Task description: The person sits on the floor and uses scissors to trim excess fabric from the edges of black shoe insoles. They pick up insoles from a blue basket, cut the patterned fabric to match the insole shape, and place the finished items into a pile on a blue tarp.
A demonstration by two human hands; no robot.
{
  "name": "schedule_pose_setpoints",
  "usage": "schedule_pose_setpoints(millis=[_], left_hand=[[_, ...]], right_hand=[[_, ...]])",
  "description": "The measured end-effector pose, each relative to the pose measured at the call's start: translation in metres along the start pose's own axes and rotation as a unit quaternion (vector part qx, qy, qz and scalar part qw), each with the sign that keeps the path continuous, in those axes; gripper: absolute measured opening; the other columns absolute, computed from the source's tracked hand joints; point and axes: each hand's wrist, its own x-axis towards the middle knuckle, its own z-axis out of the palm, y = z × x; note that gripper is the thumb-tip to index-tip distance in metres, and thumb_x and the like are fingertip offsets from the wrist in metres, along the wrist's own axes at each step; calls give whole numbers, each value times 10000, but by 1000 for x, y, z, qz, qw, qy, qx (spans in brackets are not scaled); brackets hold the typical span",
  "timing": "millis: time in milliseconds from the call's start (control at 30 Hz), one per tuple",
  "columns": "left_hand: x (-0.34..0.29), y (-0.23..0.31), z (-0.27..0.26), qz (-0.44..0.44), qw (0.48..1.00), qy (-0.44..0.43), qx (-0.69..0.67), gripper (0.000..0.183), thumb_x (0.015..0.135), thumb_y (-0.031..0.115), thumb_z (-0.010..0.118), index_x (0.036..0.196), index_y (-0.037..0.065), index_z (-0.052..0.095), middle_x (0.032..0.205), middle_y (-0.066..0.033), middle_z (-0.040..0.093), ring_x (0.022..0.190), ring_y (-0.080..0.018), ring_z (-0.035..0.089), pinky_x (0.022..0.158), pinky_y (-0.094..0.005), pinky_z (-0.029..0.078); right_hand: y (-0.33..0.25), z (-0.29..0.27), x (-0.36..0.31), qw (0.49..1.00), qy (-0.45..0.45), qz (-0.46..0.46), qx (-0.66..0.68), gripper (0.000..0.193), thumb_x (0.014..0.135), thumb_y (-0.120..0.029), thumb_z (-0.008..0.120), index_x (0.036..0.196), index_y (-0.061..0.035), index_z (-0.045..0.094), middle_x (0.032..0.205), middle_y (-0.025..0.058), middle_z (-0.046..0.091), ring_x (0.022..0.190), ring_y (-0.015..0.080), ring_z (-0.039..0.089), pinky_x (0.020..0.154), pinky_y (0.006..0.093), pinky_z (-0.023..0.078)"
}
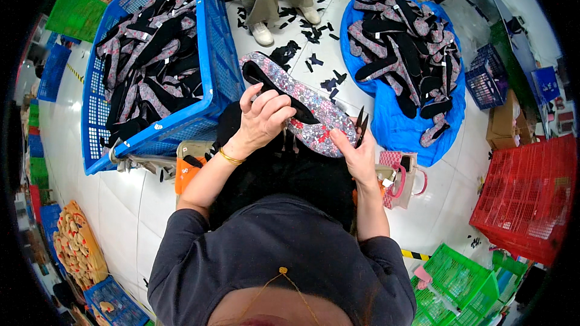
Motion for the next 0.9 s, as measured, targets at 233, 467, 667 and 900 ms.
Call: schedule_pose_setpoints(millis=[233, 467, 667, 900], left_hand=[[-2, -9, -36, -168, 979, -104, -58, 356, 768, 297, 744, 1044, 112, 618, 1017, -39, 595, 1055, -197, 523, 1019, -413, 284], [-5, -8, -29, -534, 530, 156, -640, 124, 935, 132, 629, 988, 32, 577, 906, 12, 588, 775, -61, 499, 717, -219, 408], [-18, -22, -29, -544, 458, 151, -686, 103, 906, 123, 665, 948, 35, 633, 832, 12, 613, 702, -56, 494, 660, -210, 402], [-25, -40, -53, -494, 542, 108, -672, 142, 939, 52, 569, 1066, -11, 563, 1043, -121, 652, 939, -185, 654, 831, -295, 517]], right_hand=[[9, -1, -1, 986, 36, -90, -134, 261, 834, -97, 725, 1022, 30, 595, 847, 55, 626, 759, 99, 566, 695, 252, 466], [12, 11, 1, 912, -9, -298, -283, 313, 768, -68, 755, 1031, 13, 607, 845, 136, 649, 720, 244, 633, 677, 309, 489], [21, 15, 2, 932, -59, -210, -288, 308, 807, -91, 721, 1064, 17, 590, 834, 130, 663, 706, 196, 635, 669, 307, 495], [20, 28, 19, 960, -94, -132, -229, 277, 856, -113, 692, 1069, 26, 582, 863, 61, 638, 764, 123, 562, 726, 262, 462]])
